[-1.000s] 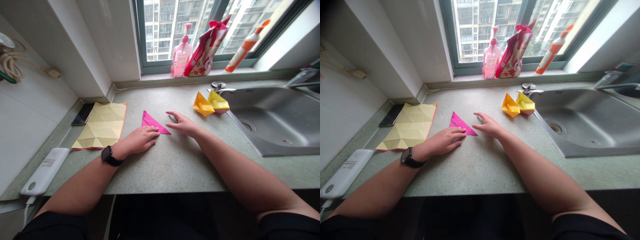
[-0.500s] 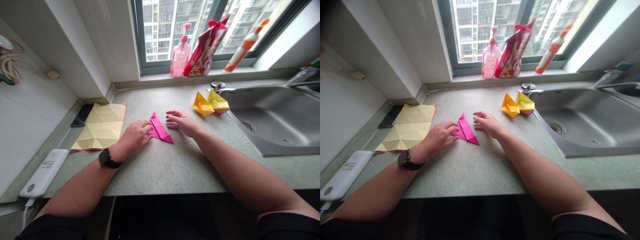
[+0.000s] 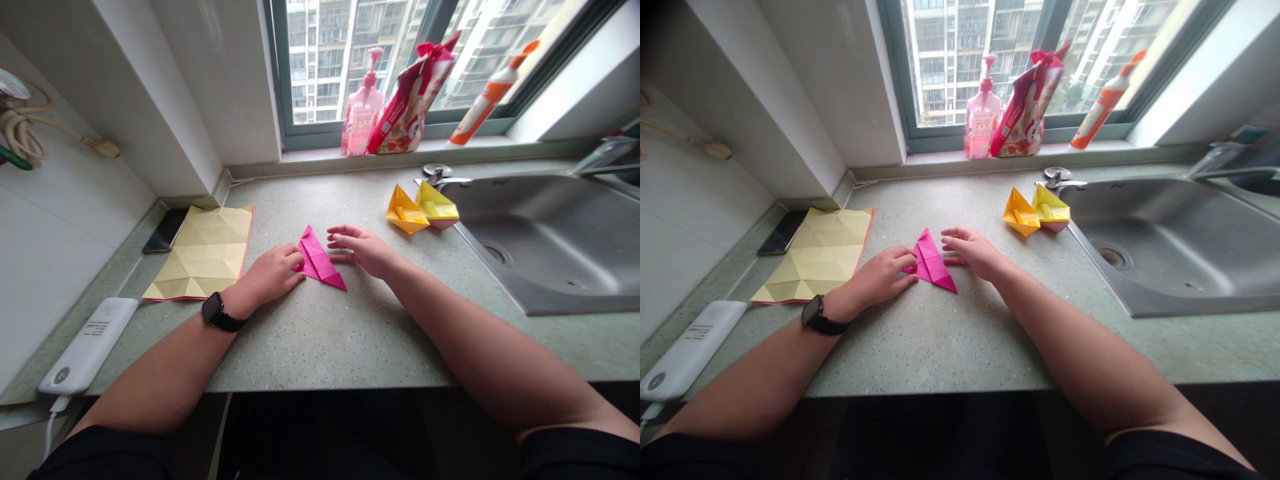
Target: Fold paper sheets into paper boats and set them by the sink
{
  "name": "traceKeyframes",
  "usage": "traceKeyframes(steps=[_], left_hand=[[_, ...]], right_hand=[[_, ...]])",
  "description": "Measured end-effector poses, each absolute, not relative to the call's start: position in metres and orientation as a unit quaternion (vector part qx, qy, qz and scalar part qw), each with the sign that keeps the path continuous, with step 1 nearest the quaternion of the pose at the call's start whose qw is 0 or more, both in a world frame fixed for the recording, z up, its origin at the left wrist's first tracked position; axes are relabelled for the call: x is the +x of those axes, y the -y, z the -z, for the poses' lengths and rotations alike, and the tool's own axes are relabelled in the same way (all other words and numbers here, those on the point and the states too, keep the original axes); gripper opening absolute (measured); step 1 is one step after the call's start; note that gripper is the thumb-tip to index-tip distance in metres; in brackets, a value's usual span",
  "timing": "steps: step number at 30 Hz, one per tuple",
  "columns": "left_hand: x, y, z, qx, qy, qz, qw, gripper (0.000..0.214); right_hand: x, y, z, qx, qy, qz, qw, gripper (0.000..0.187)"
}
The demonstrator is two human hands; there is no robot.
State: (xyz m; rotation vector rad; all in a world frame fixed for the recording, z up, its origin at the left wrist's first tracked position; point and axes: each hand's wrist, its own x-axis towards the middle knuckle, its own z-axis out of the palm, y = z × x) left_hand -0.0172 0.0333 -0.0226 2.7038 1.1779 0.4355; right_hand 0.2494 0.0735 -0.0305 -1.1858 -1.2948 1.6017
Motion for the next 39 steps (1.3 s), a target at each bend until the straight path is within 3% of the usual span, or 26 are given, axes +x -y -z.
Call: traceKeyframes(steps=[22,33,39], left_hand=[[-0.0173,-0.0359,0.0267,0.904,-0.392,-0.149,0.077,0.01],[-0.0168,-0.0357,0.0283,0.901,-0.392,-0.165,0.083,0.011],[-0.0162,-0.0344,0.0316,0.88,-0.418,-0.211,0.079,0.018]], right_hand=[[0.247,-0.073,0.0306,-0.45,0.487,-0.64,0.389,0.022],[0.2432,-0.0677,0.0367,-0.445,0.508,-0.668,0.314,0.053],[0.2419,-0.069,0.0383,-0.455,0.546,-0.61,0.351,0.053]])
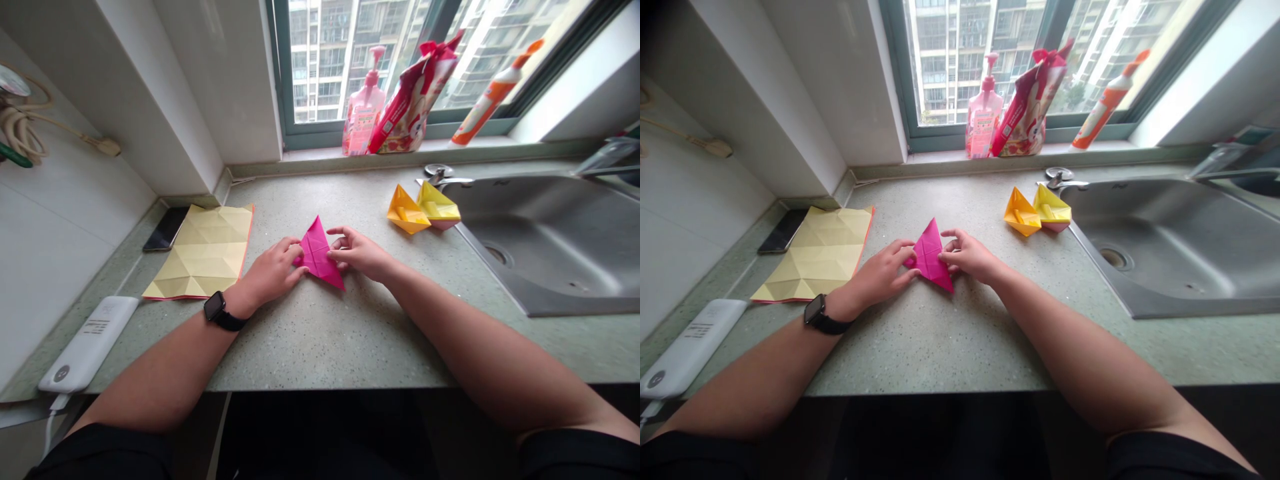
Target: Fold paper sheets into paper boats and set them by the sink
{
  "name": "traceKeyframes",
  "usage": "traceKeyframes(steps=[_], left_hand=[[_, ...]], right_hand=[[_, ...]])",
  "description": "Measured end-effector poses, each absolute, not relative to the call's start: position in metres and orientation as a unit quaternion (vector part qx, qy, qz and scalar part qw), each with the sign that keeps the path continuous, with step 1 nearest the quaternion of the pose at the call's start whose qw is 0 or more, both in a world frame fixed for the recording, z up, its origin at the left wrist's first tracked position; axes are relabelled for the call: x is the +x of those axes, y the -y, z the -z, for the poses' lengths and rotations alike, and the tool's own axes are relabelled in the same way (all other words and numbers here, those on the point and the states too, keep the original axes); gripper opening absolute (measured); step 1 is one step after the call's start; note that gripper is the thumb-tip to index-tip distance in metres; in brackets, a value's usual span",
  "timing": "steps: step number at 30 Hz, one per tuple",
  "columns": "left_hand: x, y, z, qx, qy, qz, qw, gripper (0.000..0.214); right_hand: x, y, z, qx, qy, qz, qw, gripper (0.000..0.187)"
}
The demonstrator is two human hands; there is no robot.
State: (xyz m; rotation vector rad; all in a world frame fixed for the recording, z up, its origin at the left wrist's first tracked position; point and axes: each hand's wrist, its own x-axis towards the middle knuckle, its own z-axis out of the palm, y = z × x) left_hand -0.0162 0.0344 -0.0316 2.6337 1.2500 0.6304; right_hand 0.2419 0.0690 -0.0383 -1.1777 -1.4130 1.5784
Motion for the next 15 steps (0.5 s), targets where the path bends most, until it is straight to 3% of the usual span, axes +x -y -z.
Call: traceKeyframes(steps=[4,8,12,15], left_hand=[[-0.015,-0.033,0.033,0.846,-0.446,-0.282,0.07,0.035],[-0.014,-0.032,0.034,0.807,-0.464,-0.338,0.138,0.065],[-0.011,-0.034,0.039,0.776,-0.44,-0.361,0.273,0.093],[-0.009,-0.037,0.044,0.75,-0.432,-0.38,0.326,0.1]], right_hand=[[0.242,-0.068,0.035,-0.448,0.619,-0.467,0.445,0.045],[0.241,-0.06,0.031,-0.432,0.69,-0.277,0.511,0.032],[0.238,-0.053,0.032,-0.345,0.789,-0.177,0.476,0.01],[0.236,-0.05,0.035,-0.287,0.849,-0.13,0.425,0.015]])
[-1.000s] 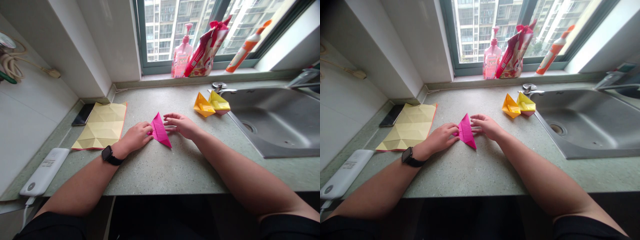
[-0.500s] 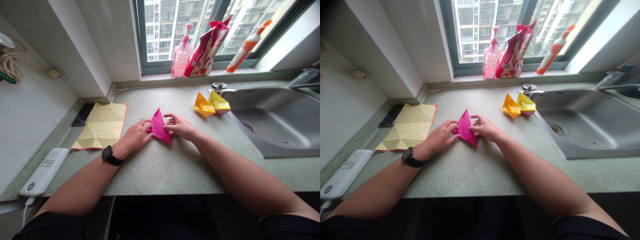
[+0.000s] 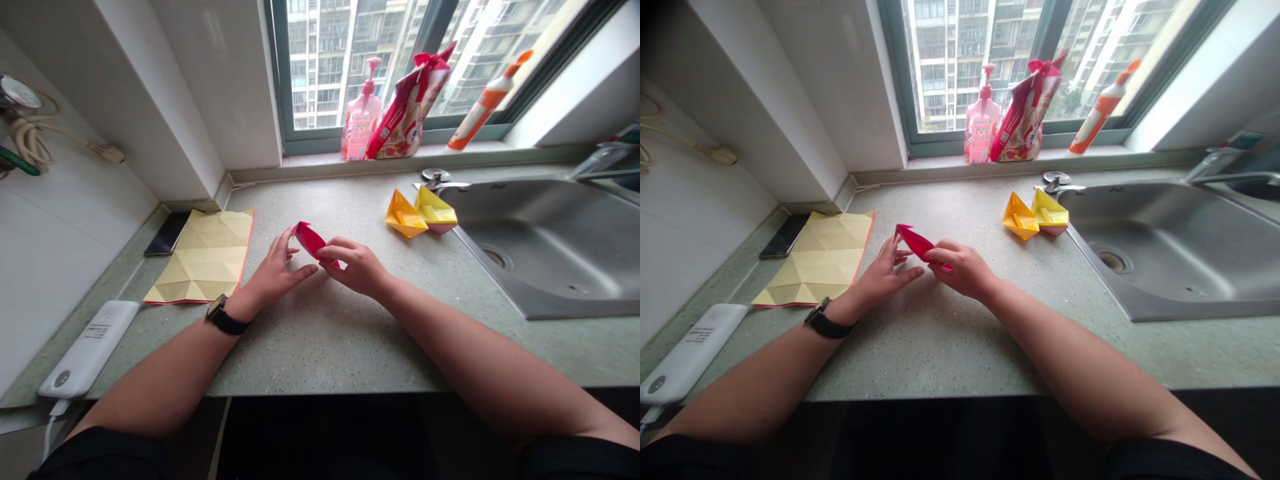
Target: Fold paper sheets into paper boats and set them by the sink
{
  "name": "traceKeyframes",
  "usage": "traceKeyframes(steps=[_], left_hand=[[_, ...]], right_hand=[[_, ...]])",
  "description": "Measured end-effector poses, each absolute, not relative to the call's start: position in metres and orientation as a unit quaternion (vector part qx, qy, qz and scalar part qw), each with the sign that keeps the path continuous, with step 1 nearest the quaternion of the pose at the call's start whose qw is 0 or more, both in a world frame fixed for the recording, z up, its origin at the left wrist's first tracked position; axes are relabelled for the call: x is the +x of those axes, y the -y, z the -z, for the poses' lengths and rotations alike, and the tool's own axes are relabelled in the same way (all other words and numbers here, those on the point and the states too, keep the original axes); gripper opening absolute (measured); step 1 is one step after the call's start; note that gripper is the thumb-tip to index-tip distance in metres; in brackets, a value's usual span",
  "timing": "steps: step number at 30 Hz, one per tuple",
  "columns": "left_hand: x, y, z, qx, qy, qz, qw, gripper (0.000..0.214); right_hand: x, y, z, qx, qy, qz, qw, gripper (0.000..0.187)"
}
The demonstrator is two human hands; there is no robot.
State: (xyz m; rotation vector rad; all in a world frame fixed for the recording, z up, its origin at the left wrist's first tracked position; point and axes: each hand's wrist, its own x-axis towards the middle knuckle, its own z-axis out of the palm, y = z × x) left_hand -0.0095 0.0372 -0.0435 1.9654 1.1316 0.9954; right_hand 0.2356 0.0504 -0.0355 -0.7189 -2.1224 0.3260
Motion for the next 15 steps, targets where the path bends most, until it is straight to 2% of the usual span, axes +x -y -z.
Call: traceKeyframes(steps=[6,11,15], left_hand=[[-0.0144,-0.0433,0.0489,0.761,-0.436,-0.393,0.275,0.09],[-0.017,-0.0465,0.0516,0.768,-0.432,-0.407,0.239,0.083],[-0.016,-0.0447,0.048,0.79,-0.42,-0.393,0.21,0.082]], right_hand=[[0.2351,-0.0476,0.0364,-0.229,0.875,-0.13,0.405,0.025],[0.238,-0.0459,0.0303,-0.299,0.834,-0.098,0.453,0.015],[0.2374,-0.0453,0.0292,-0.332,0.83,-0.088,0.44,0.028]])
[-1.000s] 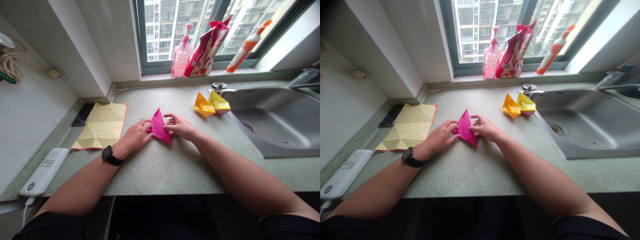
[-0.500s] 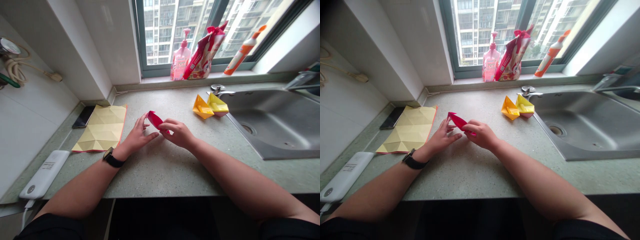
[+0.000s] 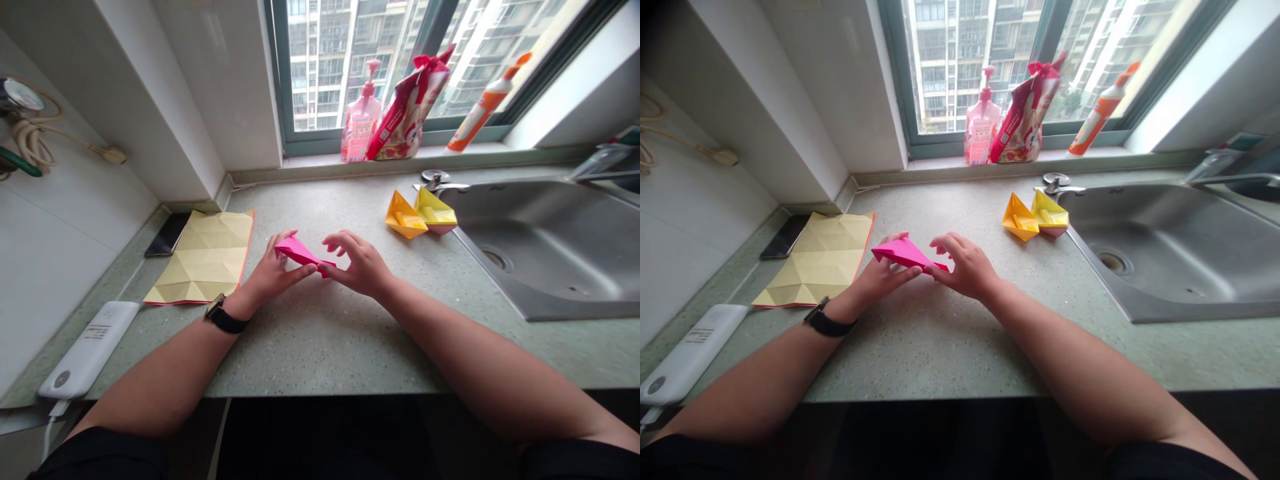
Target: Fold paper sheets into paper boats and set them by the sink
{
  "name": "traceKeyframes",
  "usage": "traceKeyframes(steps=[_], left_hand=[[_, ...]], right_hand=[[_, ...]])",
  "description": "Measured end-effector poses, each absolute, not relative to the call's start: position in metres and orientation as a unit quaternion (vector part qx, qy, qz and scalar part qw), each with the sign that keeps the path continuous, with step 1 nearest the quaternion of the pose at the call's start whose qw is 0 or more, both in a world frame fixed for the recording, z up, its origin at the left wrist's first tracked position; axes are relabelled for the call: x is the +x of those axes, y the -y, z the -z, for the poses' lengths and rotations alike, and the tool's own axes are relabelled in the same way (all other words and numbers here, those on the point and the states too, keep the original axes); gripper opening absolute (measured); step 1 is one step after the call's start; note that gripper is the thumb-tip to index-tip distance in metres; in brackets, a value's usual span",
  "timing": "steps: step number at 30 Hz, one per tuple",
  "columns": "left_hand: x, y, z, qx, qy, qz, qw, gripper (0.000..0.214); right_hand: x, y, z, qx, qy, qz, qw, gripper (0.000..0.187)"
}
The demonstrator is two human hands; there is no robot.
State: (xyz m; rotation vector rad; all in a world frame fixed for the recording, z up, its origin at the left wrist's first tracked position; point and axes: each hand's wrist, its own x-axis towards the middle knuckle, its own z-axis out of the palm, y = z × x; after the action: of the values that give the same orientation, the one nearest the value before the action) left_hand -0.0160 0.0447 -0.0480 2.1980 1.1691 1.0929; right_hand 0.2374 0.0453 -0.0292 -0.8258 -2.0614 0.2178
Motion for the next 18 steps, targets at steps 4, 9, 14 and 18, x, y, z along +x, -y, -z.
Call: traceKeyframes(steps=[4,9,14,18], left_hand=[[-0.013,-0.039,0.043,0.791,-0.429,-0.378,0.218,0.09],[-0.008,-0.03,0.036,0.79,-0.44,-0.365,0.219,0.098],[-0.002,-0.019,0.03,0.8,-0.441,-0.353,0.201,0.101],[0.001,-0.013,0.027,0.802,-0.441,-0.353,0.194,0.101]], right_hand=[[0.235,-0.043,0.03,-0.357,0.846,-0.085,0.386,0.022],[0.234,-0.04,0.03,-0.379,0.85,-0.057,0.361,0.018],[0.23,-0.037,0.028,-0.388,0.85,-0.015,0.356,0.021],[0.229,-0.037,0.027,-0.395,0.85,0.005,0.349,0.017]])
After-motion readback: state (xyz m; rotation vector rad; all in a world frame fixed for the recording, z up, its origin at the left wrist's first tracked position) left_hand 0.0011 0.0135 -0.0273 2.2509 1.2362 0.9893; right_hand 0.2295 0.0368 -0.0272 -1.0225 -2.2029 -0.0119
